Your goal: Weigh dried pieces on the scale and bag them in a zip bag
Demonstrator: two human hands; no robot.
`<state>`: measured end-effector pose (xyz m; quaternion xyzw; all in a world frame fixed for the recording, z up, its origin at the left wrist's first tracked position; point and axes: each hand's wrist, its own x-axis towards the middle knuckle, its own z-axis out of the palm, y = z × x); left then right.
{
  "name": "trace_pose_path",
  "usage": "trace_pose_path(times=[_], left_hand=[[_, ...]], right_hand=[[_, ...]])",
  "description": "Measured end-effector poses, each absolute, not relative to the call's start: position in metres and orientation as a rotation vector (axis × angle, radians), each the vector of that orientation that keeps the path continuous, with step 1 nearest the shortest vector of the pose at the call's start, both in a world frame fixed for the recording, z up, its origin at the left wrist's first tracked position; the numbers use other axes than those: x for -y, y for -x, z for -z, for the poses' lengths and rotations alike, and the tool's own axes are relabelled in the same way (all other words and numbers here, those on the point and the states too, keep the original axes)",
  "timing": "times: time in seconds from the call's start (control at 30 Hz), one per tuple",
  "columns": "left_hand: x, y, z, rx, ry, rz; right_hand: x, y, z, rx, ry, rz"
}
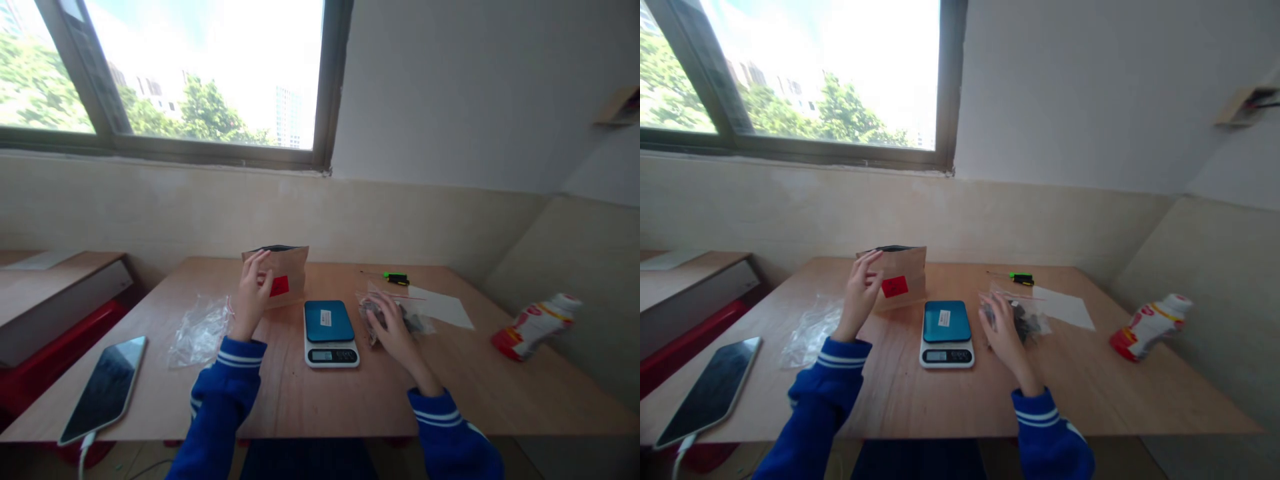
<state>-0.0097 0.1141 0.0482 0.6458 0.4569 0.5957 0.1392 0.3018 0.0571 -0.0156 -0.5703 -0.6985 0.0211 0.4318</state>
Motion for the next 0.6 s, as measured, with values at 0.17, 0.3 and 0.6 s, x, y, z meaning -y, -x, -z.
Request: trace_pose_path(times=[0.17, 0.3, 0.6], left_hand=[[-0.141, 0.015, -0.059, -1.404, -2.139, -1.583], [-0.108, 0.017, -0.042, -1.373, -2.204, -1.523], [-0.042, 0.01, 0.004, -1.248, -2.212, -1.526]], right_hand=[[-0.044, -0.25, -0.042, 1.89, 1.153, -0.376], [-0.05, -0.214, -0.077, 1.891, 0.99, -0.468], [-0.076, -0.16, -0.081, 2.35, 0.876, -0.546]])
